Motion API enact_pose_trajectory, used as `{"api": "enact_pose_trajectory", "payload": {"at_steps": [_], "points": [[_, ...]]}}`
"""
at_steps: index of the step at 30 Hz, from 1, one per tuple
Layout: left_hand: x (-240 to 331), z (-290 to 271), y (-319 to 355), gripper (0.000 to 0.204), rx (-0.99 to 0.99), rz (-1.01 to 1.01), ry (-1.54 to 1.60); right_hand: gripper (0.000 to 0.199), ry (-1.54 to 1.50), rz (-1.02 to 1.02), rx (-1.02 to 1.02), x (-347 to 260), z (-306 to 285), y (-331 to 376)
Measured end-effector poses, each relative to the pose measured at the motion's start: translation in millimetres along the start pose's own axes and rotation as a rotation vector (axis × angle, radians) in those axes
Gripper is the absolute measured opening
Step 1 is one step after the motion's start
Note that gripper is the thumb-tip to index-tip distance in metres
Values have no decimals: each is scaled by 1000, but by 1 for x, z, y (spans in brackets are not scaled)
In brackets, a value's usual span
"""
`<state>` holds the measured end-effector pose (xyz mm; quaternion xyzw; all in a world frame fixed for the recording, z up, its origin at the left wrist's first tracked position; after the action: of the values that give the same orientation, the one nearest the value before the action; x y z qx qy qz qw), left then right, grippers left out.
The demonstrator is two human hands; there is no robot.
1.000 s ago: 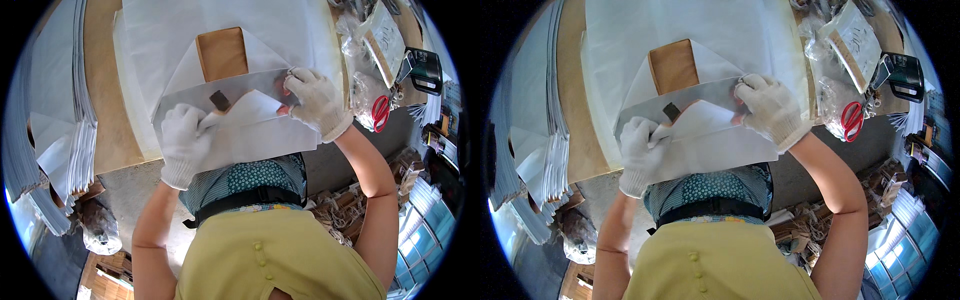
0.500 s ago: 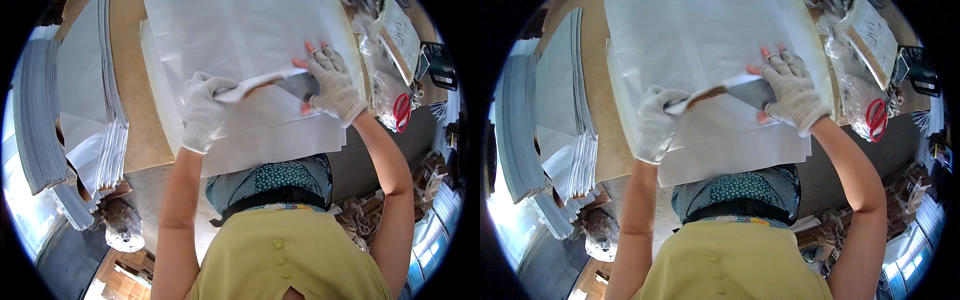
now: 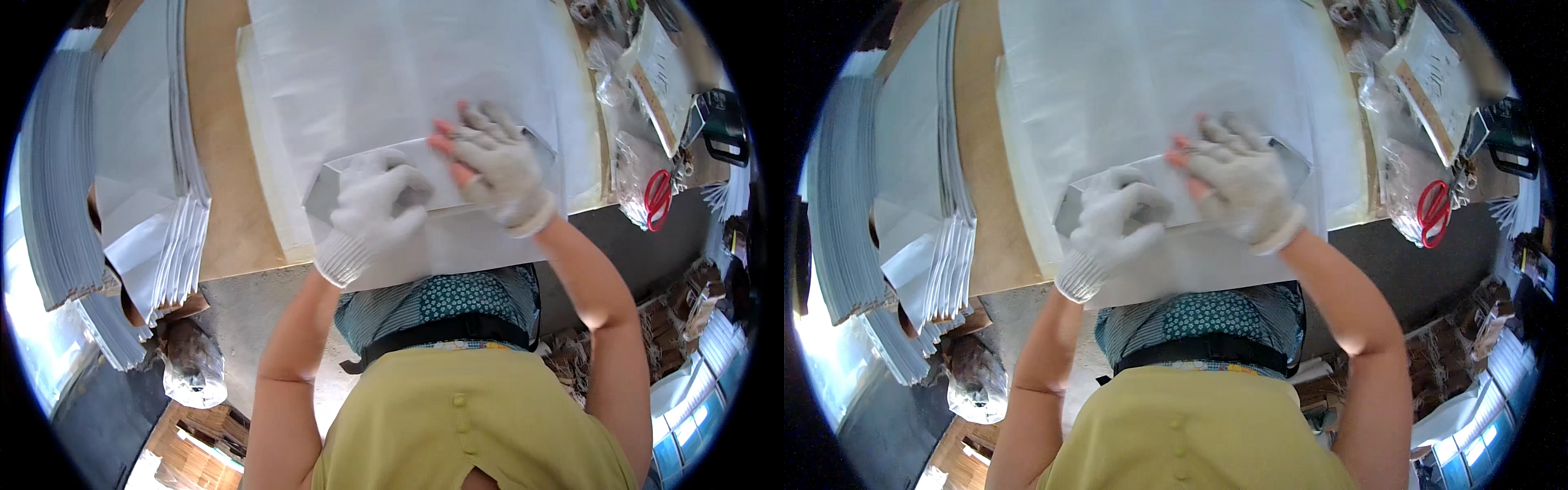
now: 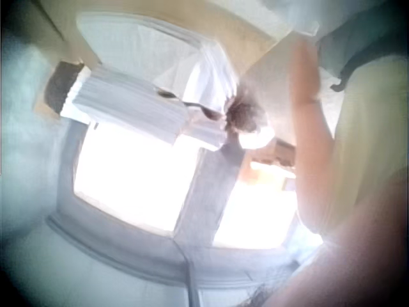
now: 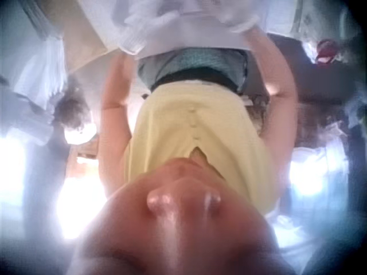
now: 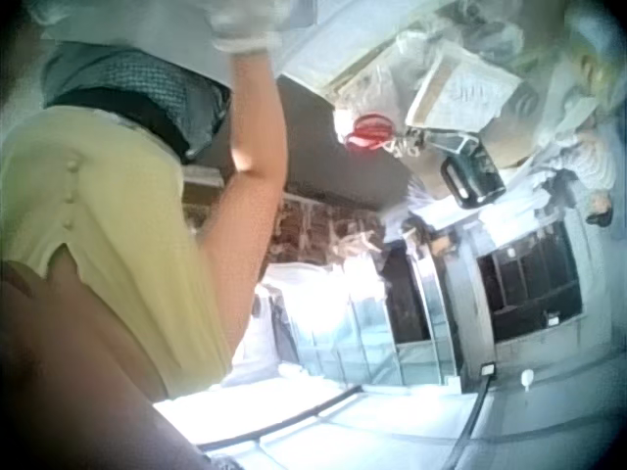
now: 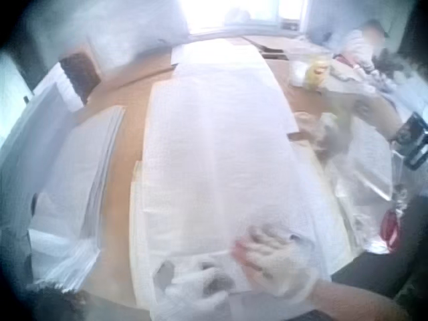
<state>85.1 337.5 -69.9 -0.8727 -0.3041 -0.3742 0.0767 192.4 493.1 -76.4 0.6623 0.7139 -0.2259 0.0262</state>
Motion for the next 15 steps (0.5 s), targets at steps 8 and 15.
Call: {"api": "enact_pose_trajectory", "payload": {"at_steps": [8, 15], "points": [[-9, 17, 2, 50, 451, -22, -448, 41, 23, 104, 137, -11, 21, -29], [-15, -5, 11, 39, 399, 74, -355, 39, 36, -57, 96, -7, 4, -15]]}}
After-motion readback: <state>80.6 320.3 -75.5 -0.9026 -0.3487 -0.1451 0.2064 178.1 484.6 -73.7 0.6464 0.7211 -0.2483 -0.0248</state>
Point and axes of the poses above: each hand's wrist, its own y-axis away from the middle knuckle, its own z-axis out of the palm, x = y × z, the point moved 6 cm from there along -y, towards the middle knuckle, and after that the axes turned 9 degrees about -z, right-handed, at the moved point
